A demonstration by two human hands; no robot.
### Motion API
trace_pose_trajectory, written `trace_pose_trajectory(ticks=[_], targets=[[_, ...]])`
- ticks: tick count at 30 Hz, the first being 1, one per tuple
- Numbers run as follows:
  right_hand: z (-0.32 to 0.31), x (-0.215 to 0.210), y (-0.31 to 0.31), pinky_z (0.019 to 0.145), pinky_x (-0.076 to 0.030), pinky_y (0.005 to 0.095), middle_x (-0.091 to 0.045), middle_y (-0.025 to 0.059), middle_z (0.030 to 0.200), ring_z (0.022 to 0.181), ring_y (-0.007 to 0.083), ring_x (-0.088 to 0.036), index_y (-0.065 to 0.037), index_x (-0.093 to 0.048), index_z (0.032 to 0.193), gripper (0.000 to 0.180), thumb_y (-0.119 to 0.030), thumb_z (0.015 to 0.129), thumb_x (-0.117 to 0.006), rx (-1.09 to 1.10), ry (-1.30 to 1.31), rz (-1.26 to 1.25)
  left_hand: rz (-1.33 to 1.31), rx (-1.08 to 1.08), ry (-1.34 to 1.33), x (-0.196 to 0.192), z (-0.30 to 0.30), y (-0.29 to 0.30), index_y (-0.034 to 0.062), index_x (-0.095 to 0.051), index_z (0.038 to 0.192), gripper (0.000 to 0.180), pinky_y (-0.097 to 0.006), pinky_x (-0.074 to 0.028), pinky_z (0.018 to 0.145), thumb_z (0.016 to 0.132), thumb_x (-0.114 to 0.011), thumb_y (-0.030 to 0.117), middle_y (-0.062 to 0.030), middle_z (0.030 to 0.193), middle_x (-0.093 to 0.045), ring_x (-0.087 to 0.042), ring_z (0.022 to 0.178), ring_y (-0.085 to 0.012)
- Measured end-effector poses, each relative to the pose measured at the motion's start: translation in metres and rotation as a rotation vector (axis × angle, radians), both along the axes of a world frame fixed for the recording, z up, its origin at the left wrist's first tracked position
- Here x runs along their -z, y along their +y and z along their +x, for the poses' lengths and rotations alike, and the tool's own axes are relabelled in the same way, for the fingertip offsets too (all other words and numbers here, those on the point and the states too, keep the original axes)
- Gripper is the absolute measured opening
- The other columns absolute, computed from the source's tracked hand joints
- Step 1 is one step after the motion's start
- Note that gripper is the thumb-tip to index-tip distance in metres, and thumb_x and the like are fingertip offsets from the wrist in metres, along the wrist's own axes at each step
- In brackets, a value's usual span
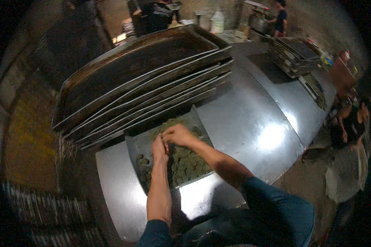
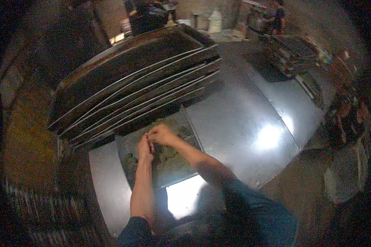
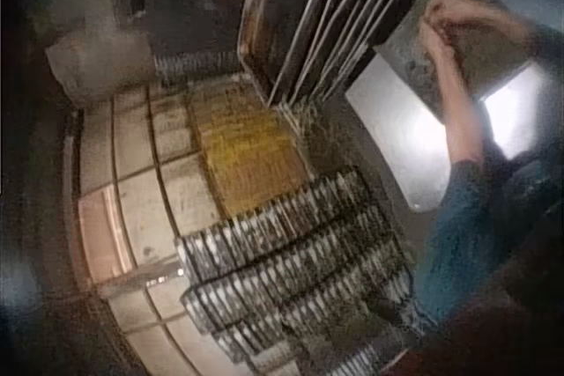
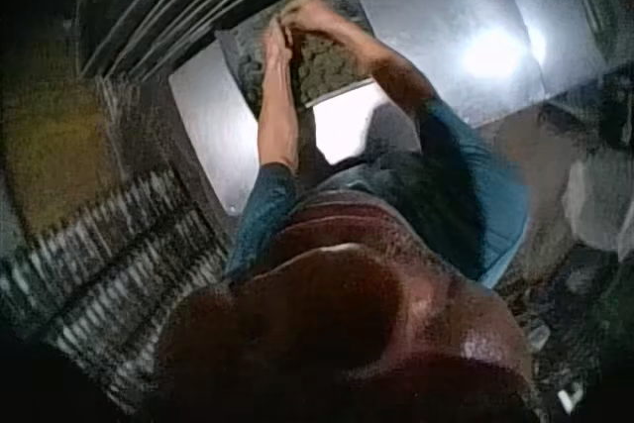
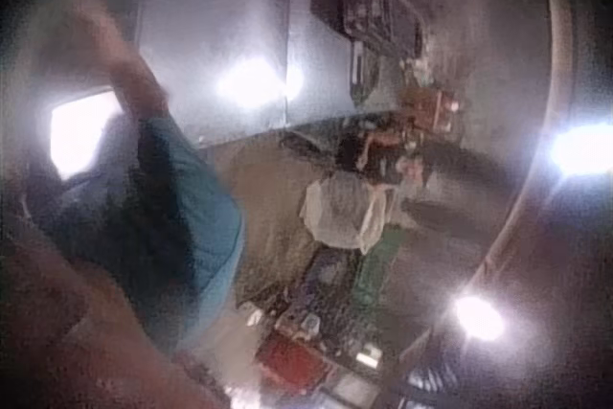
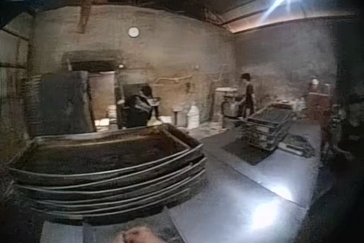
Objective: The person repeatedly takes portions of a green dough-like mixture from a metal tray and rolls them into small balls by hand. They place the formed balls back into the tray in neat rows. The process is continuous and repetitive throughout the clip.
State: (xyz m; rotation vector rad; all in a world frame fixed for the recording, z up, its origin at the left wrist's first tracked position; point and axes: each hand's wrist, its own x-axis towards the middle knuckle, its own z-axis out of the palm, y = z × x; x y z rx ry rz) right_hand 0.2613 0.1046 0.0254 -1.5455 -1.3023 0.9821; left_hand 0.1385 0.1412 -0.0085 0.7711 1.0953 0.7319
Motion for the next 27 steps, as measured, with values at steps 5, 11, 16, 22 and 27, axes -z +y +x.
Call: trace_pose_trajectory(ticks=[5,11,16,22,27], targets=[[0.006,0.013,-0.014,0.06,-0.044,0.0336,-0.06,0.0046,0.087,0.068,0.0208,-0.053,-0.003,-0.061,0.087,0.029,-0.031,0.082,-0.055,0.332,1.007,-0.24,-0.011,-0.158,-0.133,-0.022,-0.024,-0.008,0.0049,-0.05,0.074,0.03,-0.022,-0.028,0.034,0.089,-0.049,0.031,-0.001,0.048,-0.041,-0.038,0.04,-0.0098],[-0.029,0.031,0.012,0.058,-0.039,0.0387,-0.052,0.0132,0.07,0.062,0.0262,-0.048,0.0,-0.05,0.084,0.028,-0.028,0.087,-0.048,0.363,0.149,-0.077,-0.012,-0.071,0.029,0.0,-0.048,0.0,0.0095,-0.044,0.063,0.043,-0.024,-0.019,0.032,0.089,-0.042,0.043,0.0,0.047,-0.037,-0.029,0.034,-0.0104],[-0.044,0.016,0.006,0.072,-0.043,0.0455,-0.058,0.0242,0.079,0.087,0.0403,-0.054,0.003,-0.055,0.08,0.018,-0.014,0.075,-0.055,0.017,-0.559,0.136,-0.233,0.009,-0.076,-0.021,-0.037,-0.017,0.0067,-0.047,0.07,0.052,-0.024,-0.021,0.032,0.086,-0.037,0.056,-0.0008,0.048,-0.039,-0.031,0.037,-0.0112],[-0.045,0.0,-0.014,0.065,-0.045,0.0451,-0.059,0.0227,0.077,0.074,0.0387,-0.056,0.002,-0.059,0.079,0.016,-0.009,0.067,-0.058,-0.215,-0.903,0.29,-0.118,0.148,-0.249,0.003,-0.024,-0.003,0.0076,-0.048,0.084,0.047,-0.024,-0.022,0.032,0.084,-0.044,0.054,-0.0022,0.051,-0.041,-0.034,0.038,-0.0118],[-0.029,-0.007,-0.011,0.057,-0.045,0.0395,-0.059,0.0155,0.069,0.063,0.0281,-0.057,0.0,-0.06,0.079,0.013,-0.009,0.07,-0.056,-0.06,-0.663,0.186,-0.052,0.01,-0.181,0.023,-0.013,-0.002,0.0058,-0.048,0.085,0.036,-0.026,-0.025,0.034,0.084,-0.052,0.041,-0.0033,0.052,-0.043,-0.036,0.039,-0.0118]])
